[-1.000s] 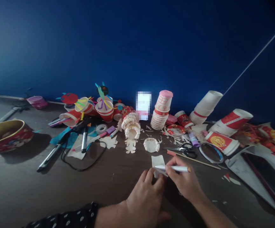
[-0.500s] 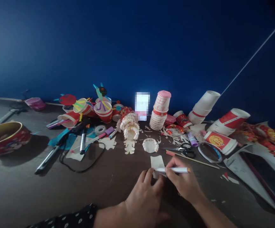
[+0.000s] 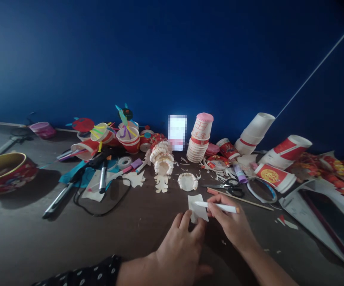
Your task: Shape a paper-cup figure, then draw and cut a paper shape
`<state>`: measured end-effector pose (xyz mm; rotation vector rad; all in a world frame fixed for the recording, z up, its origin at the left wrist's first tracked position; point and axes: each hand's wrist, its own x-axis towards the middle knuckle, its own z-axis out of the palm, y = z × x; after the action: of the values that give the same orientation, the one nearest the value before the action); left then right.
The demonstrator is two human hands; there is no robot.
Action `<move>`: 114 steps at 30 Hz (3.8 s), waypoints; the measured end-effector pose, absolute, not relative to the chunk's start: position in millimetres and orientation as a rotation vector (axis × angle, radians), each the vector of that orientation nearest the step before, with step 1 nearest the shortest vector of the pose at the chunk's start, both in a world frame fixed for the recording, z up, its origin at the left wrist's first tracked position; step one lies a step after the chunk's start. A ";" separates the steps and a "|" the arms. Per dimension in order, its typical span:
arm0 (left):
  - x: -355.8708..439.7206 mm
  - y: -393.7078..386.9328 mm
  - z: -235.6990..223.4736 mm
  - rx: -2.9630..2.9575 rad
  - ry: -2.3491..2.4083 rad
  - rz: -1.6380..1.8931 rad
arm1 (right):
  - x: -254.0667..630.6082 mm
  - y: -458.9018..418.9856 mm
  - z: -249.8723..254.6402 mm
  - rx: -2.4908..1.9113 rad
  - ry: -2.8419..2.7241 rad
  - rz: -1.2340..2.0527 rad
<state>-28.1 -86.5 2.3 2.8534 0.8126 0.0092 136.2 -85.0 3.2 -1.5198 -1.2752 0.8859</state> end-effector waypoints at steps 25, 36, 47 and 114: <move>-27.7 -86.9 1.1 2.924 0.792 0.034 | 136.8 -83.7 -0.2 -1.650 -1.564 0.577; -27.9 -86.2 6.9 2.845 0.815 0.006 | 134.4 -85.1 2.1 -1.664 -1.528 0.572; -28.0 -86.8 1.3 2.854 0.820 0.047 | 135.0 -87.4 3.8 -1.694 -1.504 0.594; -29.1 -87.1 0.6 2.863 0.817 0.061 | 142.2 -89.3 -3.5 -1.706 -1.488 0.655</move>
<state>-29.1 -87.1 0.6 2.8630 0.8173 0.0613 142.2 -89.3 -3.5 -1.7064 -1.4882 0.6548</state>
